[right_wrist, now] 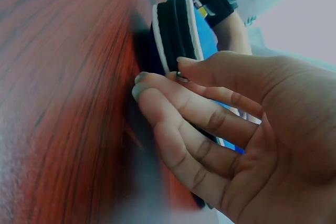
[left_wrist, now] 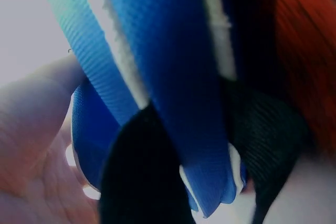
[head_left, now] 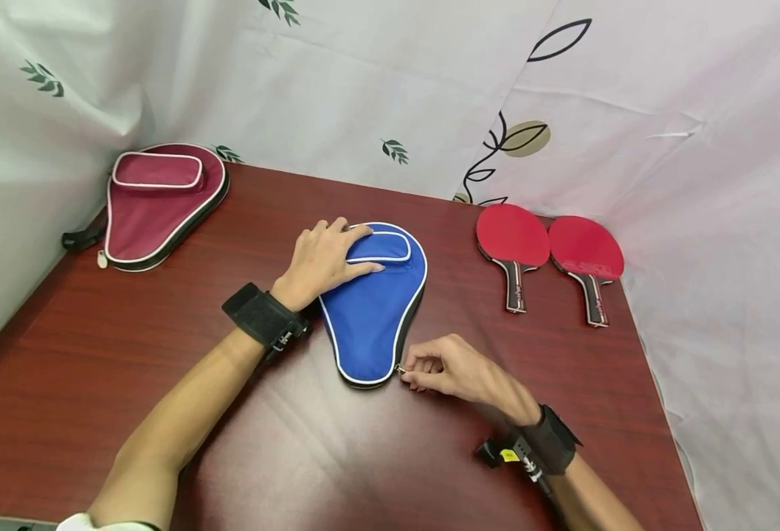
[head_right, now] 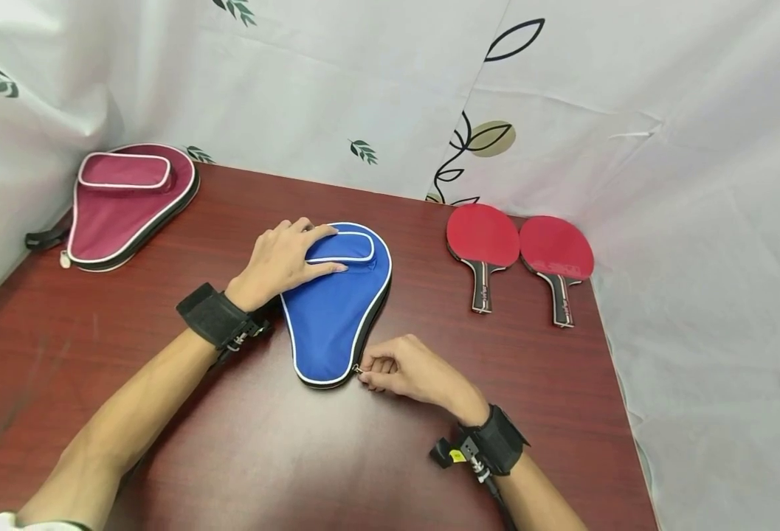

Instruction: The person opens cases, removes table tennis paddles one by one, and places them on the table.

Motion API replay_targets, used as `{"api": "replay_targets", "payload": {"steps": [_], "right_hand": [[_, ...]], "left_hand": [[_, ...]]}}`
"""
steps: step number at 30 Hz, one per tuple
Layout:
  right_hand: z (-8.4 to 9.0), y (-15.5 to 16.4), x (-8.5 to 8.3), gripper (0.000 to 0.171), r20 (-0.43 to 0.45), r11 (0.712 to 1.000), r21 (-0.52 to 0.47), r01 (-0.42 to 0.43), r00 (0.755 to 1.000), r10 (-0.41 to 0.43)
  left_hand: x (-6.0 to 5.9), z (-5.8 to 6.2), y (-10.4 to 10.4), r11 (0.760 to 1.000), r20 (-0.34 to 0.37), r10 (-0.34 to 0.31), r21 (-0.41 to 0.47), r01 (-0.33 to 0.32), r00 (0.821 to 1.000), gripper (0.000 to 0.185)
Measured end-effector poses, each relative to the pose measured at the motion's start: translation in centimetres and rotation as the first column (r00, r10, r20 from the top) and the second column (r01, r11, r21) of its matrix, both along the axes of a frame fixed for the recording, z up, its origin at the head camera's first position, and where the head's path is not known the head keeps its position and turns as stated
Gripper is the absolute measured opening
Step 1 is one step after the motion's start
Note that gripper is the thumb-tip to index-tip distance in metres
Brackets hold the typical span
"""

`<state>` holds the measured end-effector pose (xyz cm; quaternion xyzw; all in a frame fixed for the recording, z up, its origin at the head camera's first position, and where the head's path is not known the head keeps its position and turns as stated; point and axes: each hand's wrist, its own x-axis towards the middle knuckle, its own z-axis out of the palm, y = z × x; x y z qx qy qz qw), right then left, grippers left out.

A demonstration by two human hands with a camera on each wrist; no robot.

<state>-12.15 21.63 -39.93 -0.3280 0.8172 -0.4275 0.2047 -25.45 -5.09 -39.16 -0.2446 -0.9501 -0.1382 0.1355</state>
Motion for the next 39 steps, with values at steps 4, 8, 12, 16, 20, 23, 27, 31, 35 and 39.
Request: {"api": "replay_targets", "payload": {"steps": [4,8,12,16,20,23,27,31,35,39], "right_hand": [[0.2,-0.1,0.4,0.006,-0.028,1.0,0.024,0.003,1.0,-0.002],[0.4,-0.4,1.1,0.009,-0.077,0.999,0.049,0.015,0.997,-0.011],[0.7,-1.2,1.9,0.008,-0.091,0.998,0.062,-0.003,0.996,0.008],[0.9,-2.1,2.7,0.007,-0.08,0.996,0.084,0.018,0.997,-0.011],[0.9,-3.3,3.9,0.011,-0.155,0.99,0.092,0.105,0.984,-0.09],[0.5,-4.4,5.1,0.013,-0.261,0.977,0.075,0.201,0.949,-0.175],[0.0,-6.1,6.4,0.014,-0.41,0.945,0.062,0.322,0.871,-0.271],[-0.1,-7.7,6.9,0.015,-0.531,0.91,0.078,0.407,0.79,-0.308],[0.2,-9.1,6.8,0.02,-0.619,0.882,0.105,0.459,0.724,-0.303],[0.4,-10.5,6.5,0.029,-0.685,0.85,0.147,0.506,0.672,-0.282]], "left_hand": [[-0.1,0.0,0.1,1.0,-0.01,-0.005,-0.003,0.005,1.0,0.074],[-0.1,-0.1,0.1,1.0,-0.009,-0.002,-0.003,0.002,1.0,0.074],[-0.1,-0.2,0.1,1.0,-0.036,0.011,-0.008,-0.012,0.999,0.075],[-0.2,-0.4,0.3,1.0,-0.06,0.027,-0.01,-0.027,0.998,0.076],[-0.1,-0.7,0.7,0.999,-0.058,0.028,-0.015,-0.029,0.998,0.077],[0.0,-0.9,1.1,0.999,-0.059,0.033,-0.018,-0.034,0.998,0.078],[0.1,-0.9,1.4,0.999,-0.071,0.043,-0.021,-0.045,0.997,0.08],[0.2,-0.7,1.5,0.997,-0.093,0.048,-0.054,-0.054,0.994,0.081],[0.2,-0.6,1.4,0.994,-0.128,0.063,-0.08,-0.074,0.99,0.08],[0.4,-0.7,1.4,0.997,-0.124,0.054,-0.046,-0.06,0.991,0.079]]}}
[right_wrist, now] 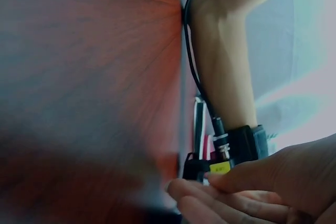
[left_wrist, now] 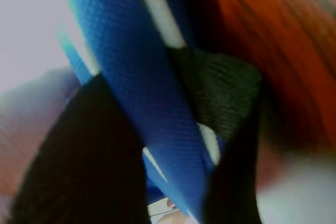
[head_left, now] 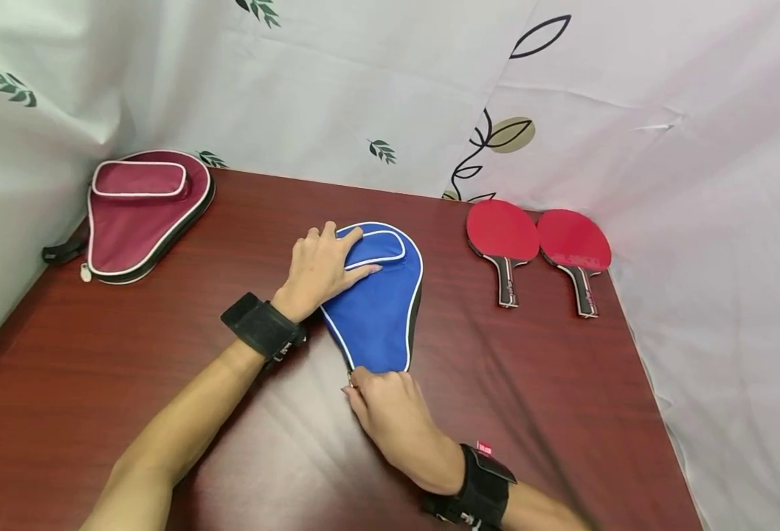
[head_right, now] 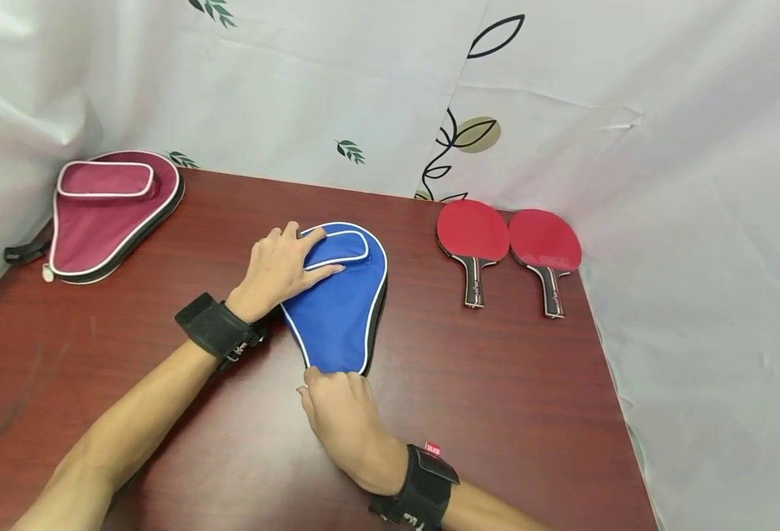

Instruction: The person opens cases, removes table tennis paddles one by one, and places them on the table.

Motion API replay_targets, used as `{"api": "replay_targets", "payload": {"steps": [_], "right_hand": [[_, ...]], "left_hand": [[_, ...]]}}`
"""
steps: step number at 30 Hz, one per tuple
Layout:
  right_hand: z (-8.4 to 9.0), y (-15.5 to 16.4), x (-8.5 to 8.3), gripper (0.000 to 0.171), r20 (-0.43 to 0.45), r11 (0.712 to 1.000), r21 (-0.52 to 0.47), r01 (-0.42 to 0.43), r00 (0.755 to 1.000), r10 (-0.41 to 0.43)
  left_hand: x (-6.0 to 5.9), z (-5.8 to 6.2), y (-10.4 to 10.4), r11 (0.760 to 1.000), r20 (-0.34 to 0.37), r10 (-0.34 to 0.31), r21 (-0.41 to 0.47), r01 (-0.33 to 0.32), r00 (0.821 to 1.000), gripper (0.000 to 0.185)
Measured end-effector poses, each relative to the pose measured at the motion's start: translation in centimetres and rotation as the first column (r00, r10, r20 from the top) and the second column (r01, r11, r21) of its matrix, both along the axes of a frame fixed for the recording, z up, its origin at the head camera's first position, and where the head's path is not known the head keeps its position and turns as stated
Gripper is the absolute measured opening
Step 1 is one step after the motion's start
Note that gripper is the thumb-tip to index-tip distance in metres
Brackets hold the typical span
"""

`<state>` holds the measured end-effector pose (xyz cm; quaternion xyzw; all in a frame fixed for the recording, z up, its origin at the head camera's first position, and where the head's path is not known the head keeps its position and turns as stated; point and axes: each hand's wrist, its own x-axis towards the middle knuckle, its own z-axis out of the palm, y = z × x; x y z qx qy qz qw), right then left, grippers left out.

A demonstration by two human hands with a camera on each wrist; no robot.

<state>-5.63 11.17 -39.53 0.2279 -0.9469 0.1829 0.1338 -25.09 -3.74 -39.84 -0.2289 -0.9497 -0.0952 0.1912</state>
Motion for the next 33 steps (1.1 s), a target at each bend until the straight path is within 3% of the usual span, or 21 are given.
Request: {"api": "replay_targets", "payload": {"steps": [5,10,14,17,19,22,25,27,29,31,33], "right_hand": [[0.0,-1.6,-0.6,0.031,-0.058,0.993,0.113,0.031,0.998,-0.024],[0.1,-2.3,-1.1,0.031,-0.065,0.988,0.146,0.053,0.997,-0.044],[0.3,-1.5,-1.3,0.034,-0.035,0.997,0.071,0.003,0.999,0.0],[1.4,-0.2,-1.9,0.033,0.04,0.992,-0.091,-0.091,0.995,0.095],[2.6,1.0,-2.6,0.028,0.103,0.96,-0.238,-0.146,0.979,0.175],[4.2,3.4,-4.2,0.022,0.163,0.868,-0.474,-0.146,0.954,0.25],[4.9,6.3,-6.4,0.021,0.235,0.783,-0.622,-0.016,0.95,0.206],[4.7,8.2,-8.2,0.023,0.317,0.73,-0.676,0.102,0.934,0.164],[3.9,9.8,-9.9,0.025,0.388,0.705,-0.686,0.182,0.911,0.142],[2.7,11.0,-11.3,0.024,0.477,0.696,-0.673,0.25,0.866,0.15],[1.4,11.7,-12.3,0.022,0.558,0.714,-0.638,0.288,0.812,0.171]], "left_hand": [[0.2,0.2,0.0,1.0,-0.004,-0.014,0.022,0.015,1.0,0.078],[0.1,0.5,-0.2,0.999,0.002,-0.028,0.024,0.028,1.0,0.076],[0.3,0.4,-0.2,0.998,0.04,-0.041,0.042,0.039,0.998,0.075],[0.4,0.5,-0.2,0.998,0.078,-0.043,0.051,0.039,0.996,0.075],[0.5,0.6,-0.2,0.999,0.101,-0.034,0.044,0.03,0.994,0.074],[0.4,0.8,-0.2,0.999,0.136,-0.024,0.044,0.018,0.99,0.074],[0.2,1.0,-0.1,0.998,0.173,-0.034,0.052,0.026,0.984,0.073],[0.1,1.1,-0.1,0.997,0.197,-0.052,0.064,0.04,0.979,0.072],[0.0,1.1,-0.1,0.996,0.216,-0.068,0.071,0.054,0.974,0.072],[-0.1,1.1,0.0,0.995,0.231,-0.079,0.074,0.064,0.97,0.072],[-0.1,1.0,0.0,0.994,0.245,-0.088,0.082,0.07,0.966,0.072]]}}
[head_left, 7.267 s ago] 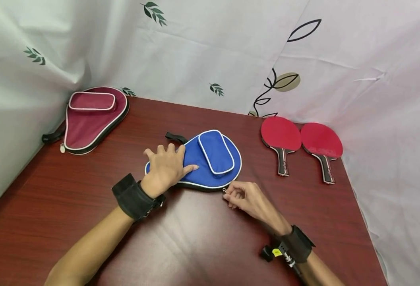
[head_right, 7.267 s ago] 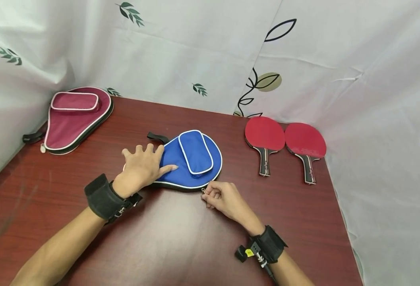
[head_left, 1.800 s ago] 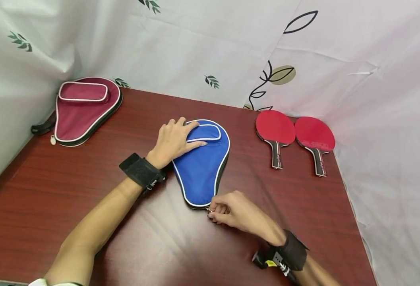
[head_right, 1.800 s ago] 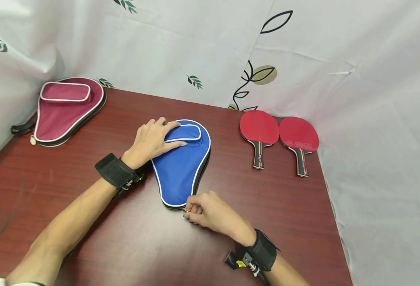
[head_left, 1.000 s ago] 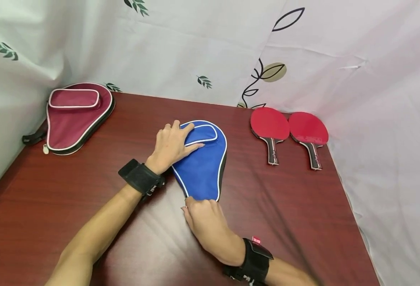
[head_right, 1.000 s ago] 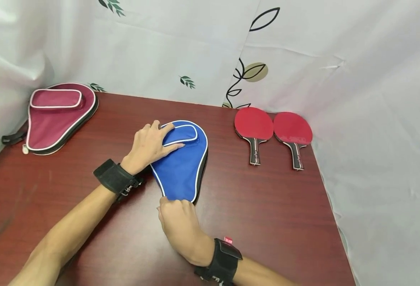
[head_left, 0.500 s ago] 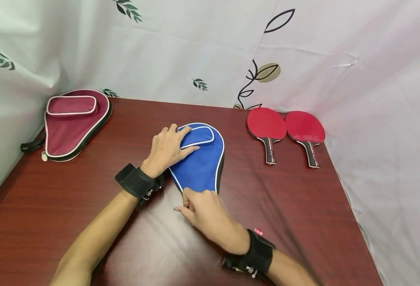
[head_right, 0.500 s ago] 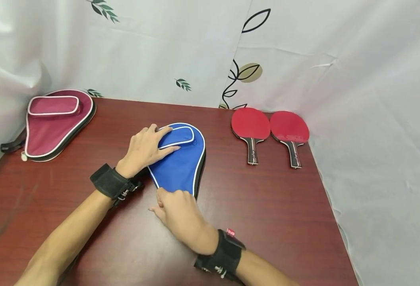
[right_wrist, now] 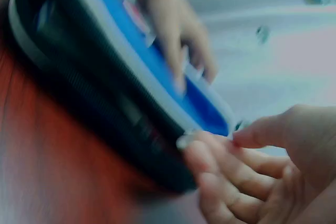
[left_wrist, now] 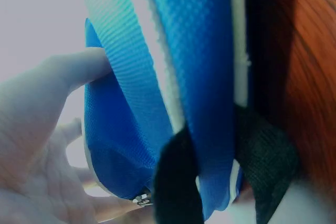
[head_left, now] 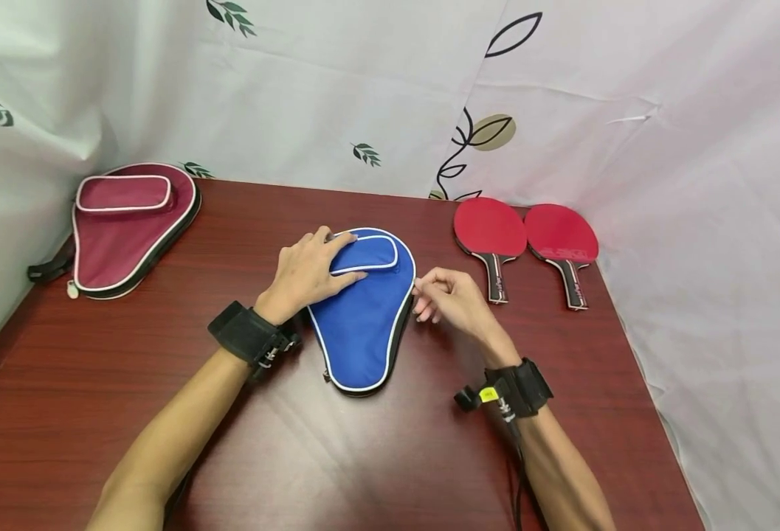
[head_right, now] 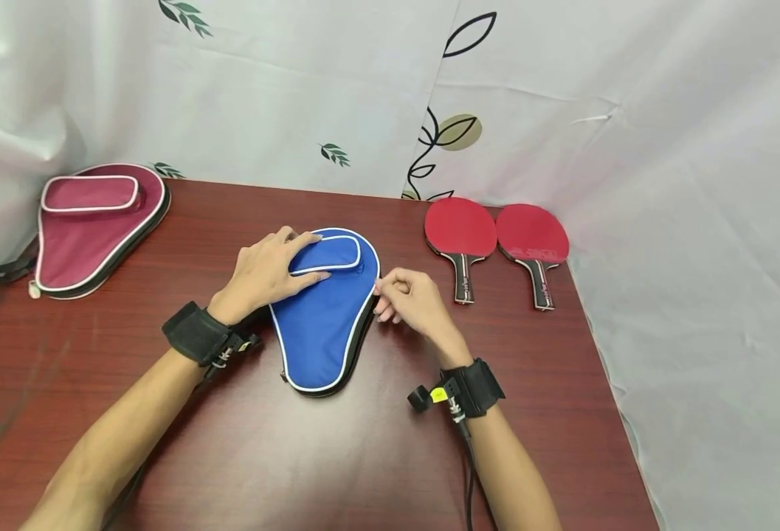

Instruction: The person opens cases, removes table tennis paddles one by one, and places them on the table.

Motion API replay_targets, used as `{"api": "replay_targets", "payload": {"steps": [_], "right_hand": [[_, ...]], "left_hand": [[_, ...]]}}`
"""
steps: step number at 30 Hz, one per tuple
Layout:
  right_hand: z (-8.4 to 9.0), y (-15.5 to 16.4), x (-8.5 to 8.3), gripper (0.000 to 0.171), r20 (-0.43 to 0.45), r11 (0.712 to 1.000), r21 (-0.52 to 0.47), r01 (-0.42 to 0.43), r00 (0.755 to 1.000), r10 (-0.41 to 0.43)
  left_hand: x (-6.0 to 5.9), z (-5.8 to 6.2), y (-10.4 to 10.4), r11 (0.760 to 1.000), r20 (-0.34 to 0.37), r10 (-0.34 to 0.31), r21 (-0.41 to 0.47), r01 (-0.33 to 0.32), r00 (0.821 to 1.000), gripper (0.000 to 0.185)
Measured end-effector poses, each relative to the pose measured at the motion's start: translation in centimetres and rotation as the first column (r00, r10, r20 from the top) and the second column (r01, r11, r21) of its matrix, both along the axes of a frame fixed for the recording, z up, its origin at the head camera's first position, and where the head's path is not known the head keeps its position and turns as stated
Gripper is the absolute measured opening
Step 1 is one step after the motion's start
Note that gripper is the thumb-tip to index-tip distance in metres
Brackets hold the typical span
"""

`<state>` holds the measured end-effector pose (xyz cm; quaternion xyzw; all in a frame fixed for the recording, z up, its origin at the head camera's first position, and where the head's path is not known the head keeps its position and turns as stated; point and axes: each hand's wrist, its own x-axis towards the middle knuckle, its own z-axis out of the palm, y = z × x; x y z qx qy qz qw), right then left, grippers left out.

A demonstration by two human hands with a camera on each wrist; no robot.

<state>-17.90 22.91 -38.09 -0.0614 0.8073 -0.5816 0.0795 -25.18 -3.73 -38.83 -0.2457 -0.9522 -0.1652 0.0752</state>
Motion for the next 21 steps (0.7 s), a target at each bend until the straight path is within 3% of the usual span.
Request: {"api": "replay_targets", "payload": {"steps": [3,8,11,15,21], "right_hand": [[-1.7,0.5,-0.6,0.019,0.093,0.997,0.037,-0.071,0.993,0.067],[-3.3,0.5,-0.8,0.012,0.067,0.981,0.136,-0.135,0.99,0.127],[-3.5,0.2,-0.7,0.009,0.039,0.975,0.183,-0.124,0.992,0.119],[-3.4,-0.3,-0.7,0.007,0.005,0.967,0.231,-0.104,0.994,0.106],[-3.7,-0.3,-0.8,0.009,0.004,0.957,0.272,-0.098,0.995,0.101]], "left_hand": [[0.1,0.0,0.1,0.999,0.028,-0.018,0.04,0.017,0.999,0.073],[1.8,0.7,1.3,0.994,0.048,-0.069,0.091,0.064,0.997,0.077],[3.8,1.3,2.8,0.995,0.022,-0.093,0.026,0.092,0.995,0.082],[6.2,1.3,4.5,0.991,-0.006,-0.105,-0.089,0.104,0.994,0.095],[7.5,-0.1,5.8,0.976,-0.041,-0.112,-0.191,0.102,0.993,0.097]]}}
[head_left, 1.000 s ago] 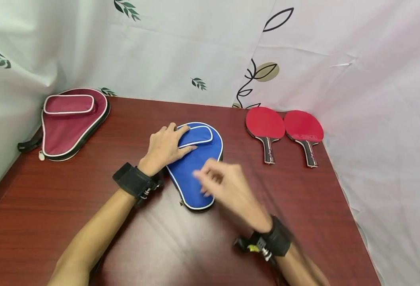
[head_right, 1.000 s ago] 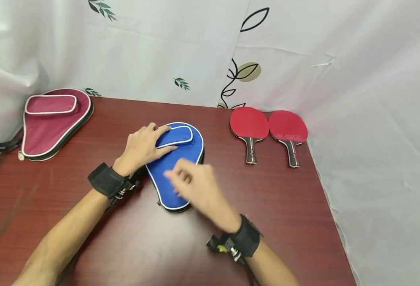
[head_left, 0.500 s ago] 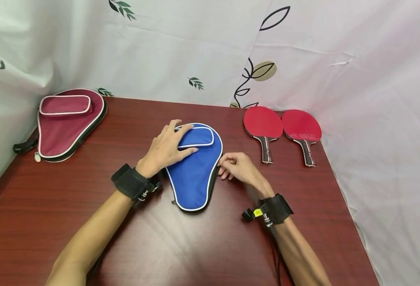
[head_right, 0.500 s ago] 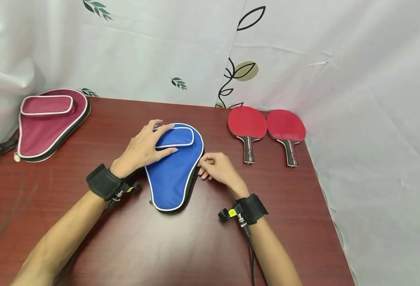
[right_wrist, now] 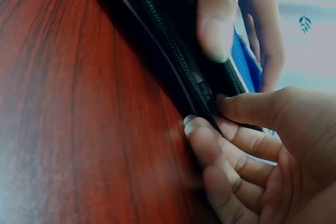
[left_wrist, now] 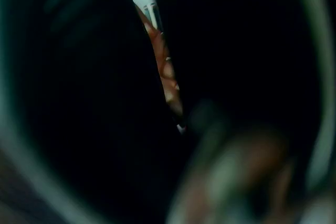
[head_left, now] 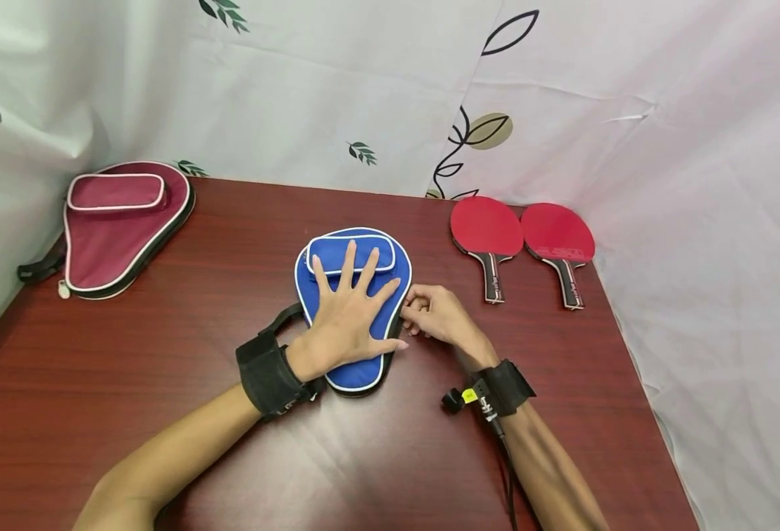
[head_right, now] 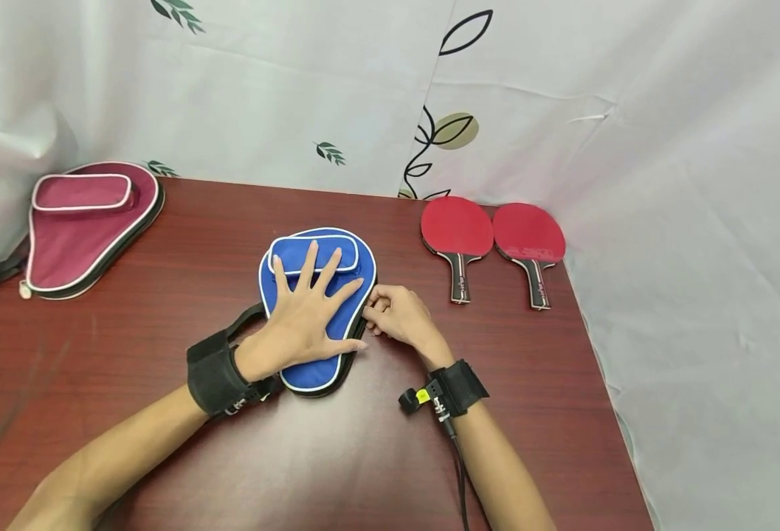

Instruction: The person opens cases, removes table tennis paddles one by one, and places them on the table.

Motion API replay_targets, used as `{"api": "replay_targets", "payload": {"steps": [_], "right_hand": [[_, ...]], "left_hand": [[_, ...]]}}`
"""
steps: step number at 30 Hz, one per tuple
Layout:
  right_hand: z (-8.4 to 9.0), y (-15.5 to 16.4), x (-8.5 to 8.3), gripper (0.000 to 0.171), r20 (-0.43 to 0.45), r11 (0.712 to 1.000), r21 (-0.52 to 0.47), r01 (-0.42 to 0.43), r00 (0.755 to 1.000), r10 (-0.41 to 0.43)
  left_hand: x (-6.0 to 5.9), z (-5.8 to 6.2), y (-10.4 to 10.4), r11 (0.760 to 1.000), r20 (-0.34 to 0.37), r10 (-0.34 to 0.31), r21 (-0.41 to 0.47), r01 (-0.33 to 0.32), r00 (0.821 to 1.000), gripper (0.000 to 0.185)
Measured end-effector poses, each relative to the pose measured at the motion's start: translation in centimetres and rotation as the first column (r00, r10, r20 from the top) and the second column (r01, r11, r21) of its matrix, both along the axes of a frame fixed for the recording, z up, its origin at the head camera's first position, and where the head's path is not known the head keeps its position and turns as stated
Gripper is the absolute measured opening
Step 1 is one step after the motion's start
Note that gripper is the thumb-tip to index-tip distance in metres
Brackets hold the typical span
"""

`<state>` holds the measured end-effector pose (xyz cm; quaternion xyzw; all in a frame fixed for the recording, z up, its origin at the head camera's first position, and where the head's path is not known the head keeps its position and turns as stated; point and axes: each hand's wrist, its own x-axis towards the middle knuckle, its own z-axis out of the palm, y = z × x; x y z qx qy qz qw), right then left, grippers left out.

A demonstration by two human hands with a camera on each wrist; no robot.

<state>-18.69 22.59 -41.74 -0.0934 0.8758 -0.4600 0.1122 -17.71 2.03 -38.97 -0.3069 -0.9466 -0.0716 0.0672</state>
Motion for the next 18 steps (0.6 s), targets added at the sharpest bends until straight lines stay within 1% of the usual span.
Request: {"api": "replay_targets", "payload": {"steps": [2,4,6,8,12,18], "right_hand": [[-0.2,0.1,0.0,0.01,0.001,1.0,0.007,0.002,1.0,-0.002],[-0.3,0.1,-0.1,0.01,-0.004,1.0,0.016,-0.001,1.0,0.001],[-0.3,0.1,-0.1,0.01,-0.011,1.0,0.017,-0.006,1.0,0.006],[-0.3,0.1,-0.1,0.01,-0.023,1.0,0.013,-0.012,1.0,0.012],[-0.3,0.0,-0.1,0.011,-0.048,1.0,-0.002,-0.009,0.999,0.009],[-0.7,0.1,0.0,0.016,-0.054,1.0,0.007,0.015,0.998,-0.015]], "left_hand": [[0.1,-0.3,0.2,1.0,-0.023,0.0,-0.007,0.0,1.0,0.093],[0.2,-0.3,0.3,1.0,-0.042,-0.003,0.01,0.003,0.999,0.089],[0.3,-0.2,0.3,0.999,-0.064,-0.002,0.032,0.004,0.998,0.087],[0.3,0.2,0.2,0.998,-0.086,0.0,0.064,0.005,0.996,0.087],[0.4,1.7,-0.3,0.992,-0.108,0.013,0.126,0.0,0.994,0.089],[0.3,4.3,-1.5,0.982,-0.105,0.026,0.187,-0.006,0.994,0.089]]}}
